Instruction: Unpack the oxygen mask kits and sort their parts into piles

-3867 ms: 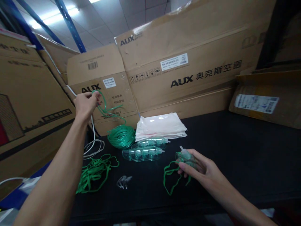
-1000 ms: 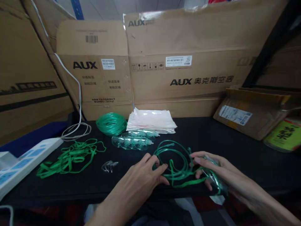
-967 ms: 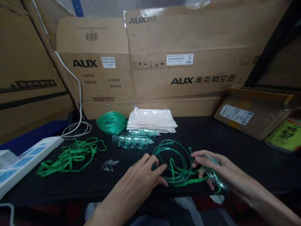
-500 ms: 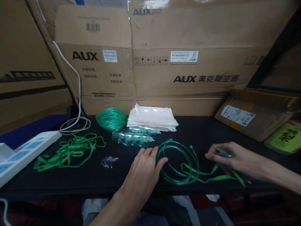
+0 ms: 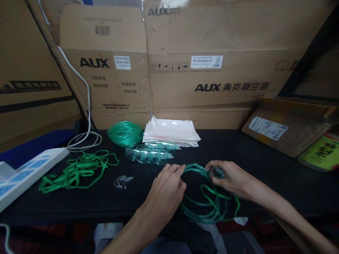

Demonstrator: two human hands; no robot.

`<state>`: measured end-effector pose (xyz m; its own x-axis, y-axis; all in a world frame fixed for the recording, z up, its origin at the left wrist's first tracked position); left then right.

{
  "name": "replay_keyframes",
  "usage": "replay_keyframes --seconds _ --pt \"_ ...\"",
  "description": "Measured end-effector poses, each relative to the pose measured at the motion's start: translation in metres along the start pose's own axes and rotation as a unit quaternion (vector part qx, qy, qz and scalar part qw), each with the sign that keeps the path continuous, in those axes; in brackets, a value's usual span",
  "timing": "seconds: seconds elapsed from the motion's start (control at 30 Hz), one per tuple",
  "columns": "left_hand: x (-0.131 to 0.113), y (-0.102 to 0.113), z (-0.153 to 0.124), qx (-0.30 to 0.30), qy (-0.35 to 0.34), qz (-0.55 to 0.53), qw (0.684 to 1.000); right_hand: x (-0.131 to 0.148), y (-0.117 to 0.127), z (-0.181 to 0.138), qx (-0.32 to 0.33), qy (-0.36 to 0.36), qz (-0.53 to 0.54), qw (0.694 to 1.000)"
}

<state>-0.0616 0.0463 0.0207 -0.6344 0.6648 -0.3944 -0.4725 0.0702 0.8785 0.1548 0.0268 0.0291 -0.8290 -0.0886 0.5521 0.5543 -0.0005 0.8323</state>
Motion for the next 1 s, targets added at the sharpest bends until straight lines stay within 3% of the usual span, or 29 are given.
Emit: replay_keyframes --seconds 0.17,0.5,0.77,0.87,1.0 --pt "0.002 0.005 0.000 0.002 -0.009 -0.008 1.000 0.019 -0.009 0.008 0.011 0.056 -0.002 0.998" --pt "0.006 0.008 0.001 0.010 0.088 0.007 0.996 0.022 -0.009 0.010 0.036 0.065 -0.003 0.997" --pt "0.004 0.010 0.006 -0.024 0.048 -0.067 0.996 0.030 -0.020 0.013 0.036 0.064 0.023 0.997" --pt "0.003 0.008 0.008 -0.017 0.013 -0.089 0.996 0.035 -0.021 0.015 0.039 0.063 0.059 0.996" --pt "0.003 0.007 0.009 -0.004 0.018 -0.077 0.997 0.035 -0.013 0.015 0.055 0.040 0.146 0.987"
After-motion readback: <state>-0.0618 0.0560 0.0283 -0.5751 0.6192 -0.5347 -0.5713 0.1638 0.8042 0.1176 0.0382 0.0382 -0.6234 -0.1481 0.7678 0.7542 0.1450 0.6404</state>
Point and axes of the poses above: each hand's wrist, its own z-axis towards the middle knuckle, its own y-axis out of the back of the hand, x = y × z, the point moved 4 cm from there along z, towards the middle knuckle, and after that the axes turned 1 degree about x, right-handed, at the moved point
